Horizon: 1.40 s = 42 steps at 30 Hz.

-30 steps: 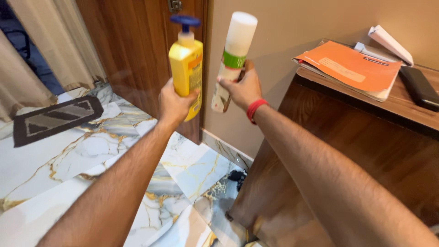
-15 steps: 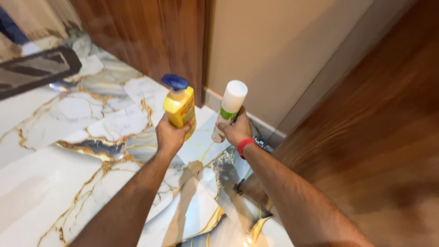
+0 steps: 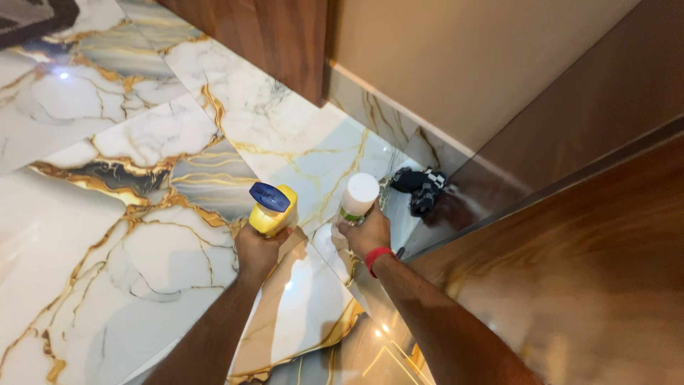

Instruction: The person opens a wooden cabinet and removes various items, including books, notebooks, and folded clothes, placing them on the floor. They also handle a belt and a small pouch, moving them to the top of the cabinet.

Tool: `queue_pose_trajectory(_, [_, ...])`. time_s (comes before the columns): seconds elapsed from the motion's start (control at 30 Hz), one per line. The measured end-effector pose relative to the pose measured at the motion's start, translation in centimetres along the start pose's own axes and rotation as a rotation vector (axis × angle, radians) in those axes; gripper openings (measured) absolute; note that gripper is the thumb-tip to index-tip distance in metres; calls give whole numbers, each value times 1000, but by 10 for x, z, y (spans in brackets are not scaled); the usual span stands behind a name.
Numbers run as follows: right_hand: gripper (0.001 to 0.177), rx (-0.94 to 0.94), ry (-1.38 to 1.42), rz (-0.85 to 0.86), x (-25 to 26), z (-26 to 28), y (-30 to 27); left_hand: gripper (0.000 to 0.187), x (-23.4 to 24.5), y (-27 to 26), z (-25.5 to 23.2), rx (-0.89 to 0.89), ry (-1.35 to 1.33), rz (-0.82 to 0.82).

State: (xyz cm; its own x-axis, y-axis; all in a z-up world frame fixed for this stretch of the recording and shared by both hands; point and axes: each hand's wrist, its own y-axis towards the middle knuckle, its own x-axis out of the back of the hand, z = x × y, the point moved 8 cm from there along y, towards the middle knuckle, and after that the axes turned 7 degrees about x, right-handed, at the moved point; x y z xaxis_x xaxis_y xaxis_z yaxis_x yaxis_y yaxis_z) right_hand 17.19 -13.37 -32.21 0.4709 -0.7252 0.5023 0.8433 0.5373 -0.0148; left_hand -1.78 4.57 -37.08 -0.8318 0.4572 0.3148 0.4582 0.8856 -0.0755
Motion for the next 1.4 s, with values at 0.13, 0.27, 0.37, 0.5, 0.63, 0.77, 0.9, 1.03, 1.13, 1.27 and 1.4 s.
queue_pose_trajectory(0.13, [62, -23, -27, 17, -15, -22, 0, 42, -6, 1, 28, 63, 27, 30])
queue_pose_trajectory(0.27, [62, 5, -33, -9, -25, -30, 4, 38, -2, 0, 44, 43, 48, -11])
queue_pose_trajectory(0.37, [61, -23, -53, 2, -27, -42, 1, 35, -2, -3, 58, 100, 87, -34])
queue_pose_trajectory(0.5, [56, -72, -1, 16, -33, -51, -3, 37, 1, -8, 64, 60, 83, -40])
queue_pose_trajectory(0.63, [55, -130, -1, 17, -40, -63, -10, 36, 2, -17, 77, 85, 64, -41])
queue_pose_trajectory(0.77, [54, -138, -1, 10, -48, -75, -15, 36, 3, -24, 87, 95, 32, -34])
queue_pose_trajectory(0.9, [56, -130, -3, 22, -53, -80, -11, 44, 1, -19, 93, 148, 47, -46])
queue_pose_trajectory(1.03, [67, -66, 17, 16, -59, -74, -8, 50, -1, -22, 99, 166, 64, -10])
queue_pose_trajectory(1.13, [70, -89, 3, 43, -62, -73, -7, 66, 0, -28, 108, 119, -25, 5])
queue_pose_trajectory(1.27, [86, -75, -28, 87, -51, -56, -20, 92, 26, -49, 107, 169, 17, 5])
queue_pose_trajectory(1.4, [106, -63, -82, 161, -11, -8, -29, 92, 79, -58, 44, 167, 144, -120])
